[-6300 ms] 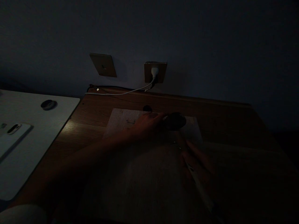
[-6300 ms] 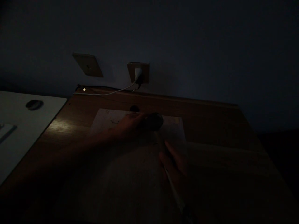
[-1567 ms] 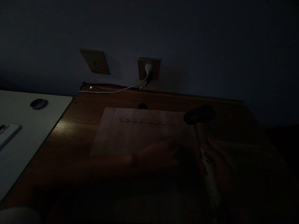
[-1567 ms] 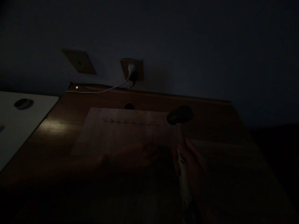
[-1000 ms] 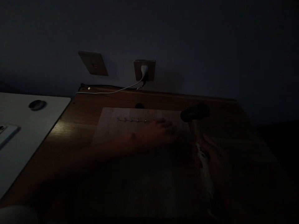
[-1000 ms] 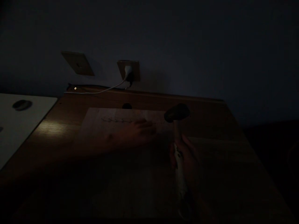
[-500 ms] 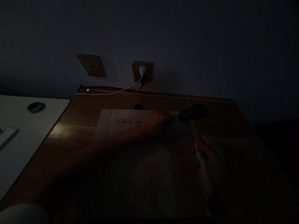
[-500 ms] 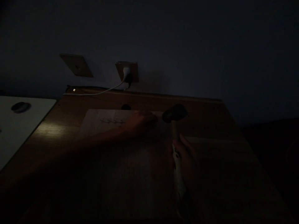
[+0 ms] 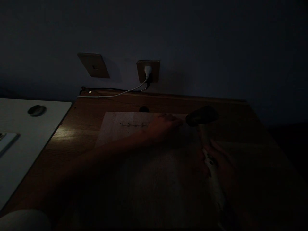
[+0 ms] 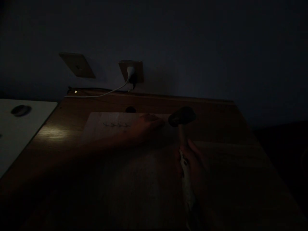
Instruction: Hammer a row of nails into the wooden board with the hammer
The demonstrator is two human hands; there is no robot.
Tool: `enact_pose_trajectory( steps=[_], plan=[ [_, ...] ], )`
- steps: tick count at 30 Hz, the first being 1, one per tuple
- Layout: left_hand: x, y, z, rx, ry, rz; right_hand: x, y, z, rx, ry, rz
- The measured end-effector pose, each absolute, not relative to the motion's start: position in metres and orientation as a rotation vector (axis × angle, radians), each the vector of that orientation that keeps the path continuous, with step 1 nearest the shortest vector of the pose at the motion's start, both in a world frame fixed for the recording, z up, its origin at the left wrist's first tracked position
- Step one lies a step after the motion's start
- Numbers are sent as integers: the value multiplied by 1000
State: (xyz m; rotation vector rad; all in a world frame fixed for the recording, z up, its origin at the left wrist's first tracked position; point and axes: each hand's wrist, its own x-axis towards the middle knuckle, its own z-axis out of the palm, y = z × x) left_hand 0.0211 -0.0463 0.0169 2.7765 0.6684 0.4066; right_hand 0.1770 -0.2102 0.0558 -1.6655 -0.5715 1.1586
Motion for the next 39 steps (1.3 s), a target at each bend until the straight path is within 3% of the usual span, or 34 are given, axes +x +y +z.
enact_pose_trajectory(
  steps=[39],
  plan=[
    [26, -45, 2, 2523, 783, 511, 176, -225, 56, -1829, -716, 1081]
  ],
)
